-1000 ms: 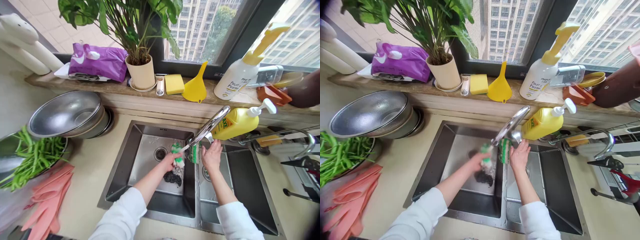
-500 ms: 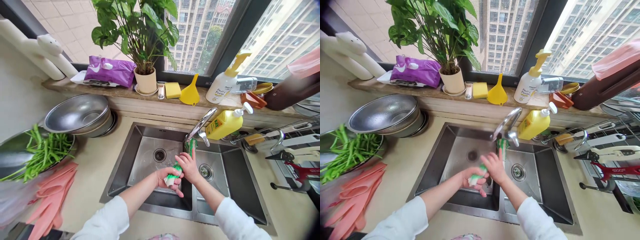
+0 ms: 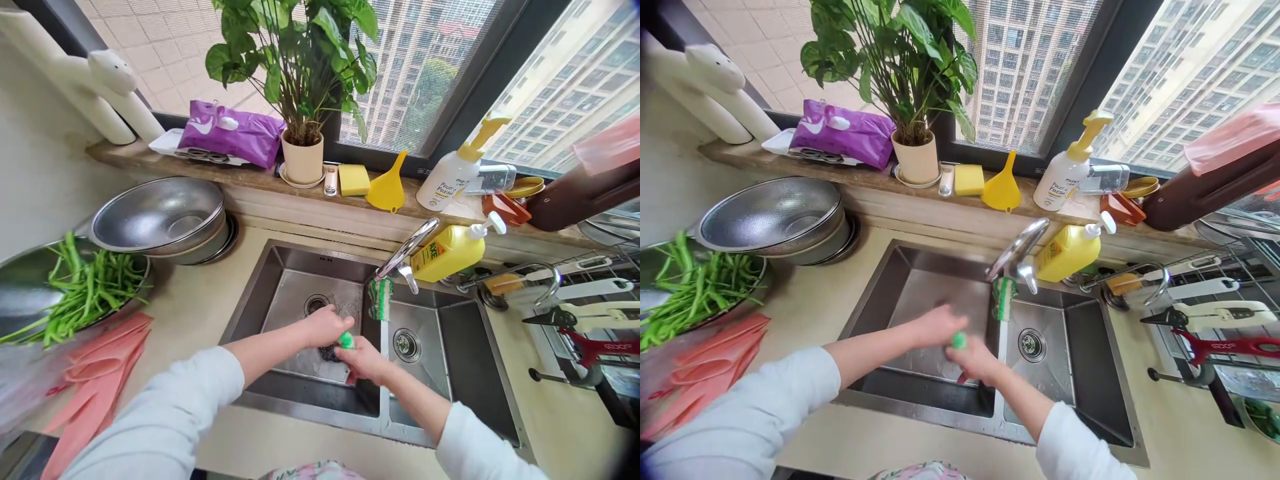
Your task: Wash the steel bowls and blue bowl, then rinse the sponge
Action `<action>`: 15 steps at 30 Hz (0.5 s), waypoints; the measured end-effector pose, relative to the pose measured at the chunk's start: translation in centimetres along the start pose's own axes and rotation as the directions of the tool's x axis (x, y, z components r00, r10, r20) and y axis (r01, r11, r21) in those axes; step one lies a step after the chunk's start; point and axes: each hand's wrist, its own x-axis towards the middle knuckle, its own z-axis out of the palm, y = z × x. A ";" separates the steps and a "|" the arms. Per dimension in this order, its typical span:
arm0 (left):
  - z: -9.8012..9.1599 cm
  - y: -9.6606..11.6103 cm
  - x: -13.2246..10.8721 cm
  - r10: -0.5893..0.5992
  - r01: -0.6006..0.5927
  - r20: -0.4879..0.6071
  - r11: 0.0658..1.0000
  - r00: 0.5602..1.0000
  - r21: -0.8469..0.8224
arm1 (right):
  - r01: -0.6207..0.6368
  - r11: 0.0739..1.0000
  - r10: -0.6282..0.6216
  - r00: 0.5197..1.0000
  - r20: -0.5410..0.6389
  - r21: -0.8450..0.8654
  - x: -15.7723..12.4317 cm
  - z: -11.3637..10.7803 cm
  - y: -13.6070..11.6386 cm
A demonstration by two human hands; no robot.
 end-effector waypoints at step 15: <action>1.2 0.3 -2.2 -0.289 0.283 -0.031 0.950 0.957 -0.134 | 0.304 0.872 -0.439 0.831 -0.341 -0.383 -1.1 -2.0 2.2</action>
